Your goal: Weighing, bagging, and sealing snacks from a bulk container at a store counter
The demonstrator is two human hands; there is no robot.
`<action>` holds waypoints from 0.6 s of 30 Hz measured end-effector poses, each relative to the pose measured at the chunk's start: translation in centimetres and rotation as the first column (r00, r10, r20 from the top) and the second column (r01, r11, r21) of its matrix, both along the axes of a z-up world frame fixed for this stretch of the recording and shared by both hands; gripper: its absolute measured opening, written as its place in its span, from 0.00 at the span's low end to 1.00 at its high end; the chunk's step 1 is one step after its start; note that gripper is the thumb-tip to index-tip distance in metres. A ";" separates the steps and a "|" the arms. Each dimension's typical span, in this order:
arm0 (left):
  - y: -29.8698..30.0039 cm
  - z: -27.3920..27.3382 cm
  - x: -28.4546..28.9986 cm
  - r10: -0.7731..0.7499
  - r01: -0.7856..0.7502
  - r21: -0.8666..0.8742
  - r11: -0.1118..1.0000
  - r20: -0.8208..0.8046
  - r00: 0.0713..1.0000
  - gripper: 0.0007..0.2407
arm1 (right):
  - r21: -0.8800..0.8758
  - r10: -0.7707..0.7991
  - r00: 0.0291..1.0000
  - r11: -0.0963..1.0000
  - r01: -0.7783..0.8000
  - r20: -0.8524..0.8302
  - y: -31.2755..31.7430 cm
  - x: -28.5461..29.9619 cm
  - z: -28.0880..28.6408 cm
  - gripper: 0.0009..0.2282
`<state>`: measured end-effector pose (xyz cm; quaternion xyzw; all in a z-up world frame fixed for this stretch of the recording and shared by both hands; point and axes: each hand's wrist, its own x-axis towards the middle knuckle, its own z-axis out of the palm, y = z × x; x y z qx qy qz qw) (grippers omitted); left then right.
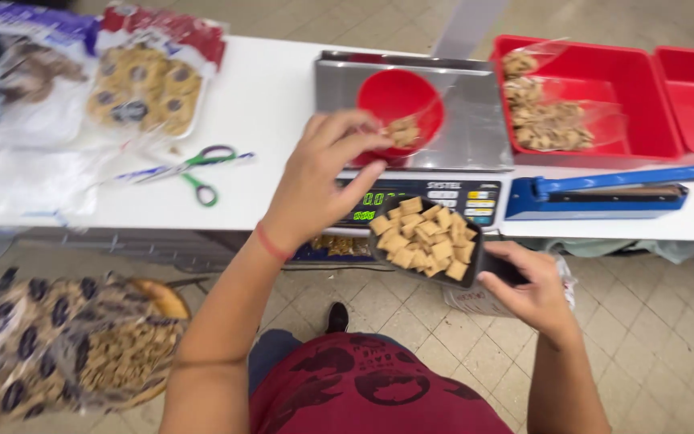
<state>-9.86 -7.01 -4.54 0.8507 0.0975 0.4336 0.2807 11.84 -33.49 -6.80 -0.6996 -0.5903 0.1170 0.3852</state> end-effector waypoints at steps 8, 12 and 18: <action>2.6 3.0 11.1 0.082 -0.032 0.104 0.994 -0.519 0.851 0.08 | -0.001 -0.170 0.972 0.985 0.173 0.165 -1.8 5.6 3.6 0.13; 2.5 1.5 11.8 0.168 -0.096 0.157 0.983 -0.558 0.813 0.06 | -0.057 -0.181 0.980 0.981 0.186 0.089 0.8 7.1 5.3 0.14; 3.0 0.5 12.1 0.064 -0.037 0.062 0.997 -0.521 0.851 0.11 | -0.061 -0.071 0.953 0.994 0.093 0.295 4.8 9.4 7.2 0.15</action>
